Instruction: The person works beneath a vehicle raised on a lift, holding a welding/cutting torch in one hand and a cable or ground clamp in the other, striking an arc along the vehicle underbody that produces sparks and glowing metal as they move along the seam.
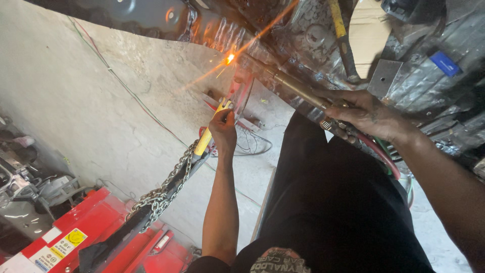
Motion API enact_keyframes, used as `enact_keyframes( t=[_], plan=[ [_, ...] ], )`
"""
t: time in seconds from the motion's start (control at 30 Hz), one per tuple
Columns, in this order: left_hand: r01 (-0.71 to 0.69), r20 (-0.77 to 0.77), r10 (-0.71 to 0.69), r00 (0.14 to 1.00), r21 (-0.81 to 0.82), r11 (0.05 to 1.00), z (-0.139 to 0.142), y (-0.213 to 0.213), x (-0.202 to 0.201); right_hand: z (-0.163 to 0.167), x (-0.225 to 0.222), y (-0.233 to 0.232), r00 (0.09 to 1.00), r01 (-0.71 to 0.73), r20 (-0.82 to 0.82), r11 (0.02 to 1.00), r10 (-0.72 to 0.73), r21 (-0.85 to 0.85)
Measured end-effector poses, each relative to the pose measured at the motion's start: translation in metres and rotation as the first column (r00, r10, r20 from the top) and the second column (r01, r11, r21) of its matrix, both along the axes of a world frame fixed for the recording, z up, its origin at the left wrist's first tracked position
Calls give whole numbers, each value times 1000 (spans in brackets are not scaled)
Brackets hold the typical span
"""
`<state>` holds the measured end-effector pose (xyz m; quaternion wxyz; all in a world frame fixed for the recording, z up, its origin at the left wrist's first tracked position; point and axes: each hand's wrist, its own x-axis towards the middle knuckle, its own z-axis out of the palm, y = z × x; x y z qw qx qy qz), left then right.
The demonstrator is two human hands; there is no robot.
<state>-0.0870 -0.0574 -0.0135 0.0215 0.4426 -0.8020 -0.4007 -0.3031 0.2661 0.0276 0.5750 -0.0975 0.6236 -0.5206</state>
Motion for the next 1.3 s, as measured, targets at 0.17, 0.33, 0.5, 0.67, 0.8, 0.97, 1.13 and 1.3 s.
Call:
enact_keyframes(
  t=[0.17,0.33,0.5,0.67,0.8,0.97,1.13,1.3],
  plan=[
    [-14,4,14,1000,20,1000,-1,0,2,1,0,1,999,-44,27,992,41,120],
    [-27,20,26,999,9,1000,-1,0,2,7,-2,-4,995,-56,88,986,43,159],
    [-15,11,15,1000,-6,1000,-2,1,2,11,-3,-7,997,-63,51,981,54,185],
    [-24,14,24,1000,12,1000,-3,0,3,11,-4,-6,988,-22,155,995,6,102],
    [-15,19,15,1000,-2,1000,-5,-2,4,11,-5,-6,988,-39,152,990,19,132],
    [-29,25,29,999,-6,1000,-8,-2,4,15,-5,-8,997,-55,62,983,45,175],
    [-48,29,48,998,20,999,-5,-1,3,19,-6,-10,981,-18,190,972,-27,232],
    [-39,43,40,998,-8,999,-3,0,2,12,-2,-6,995,-48,93,974,28,220]
  ],
)
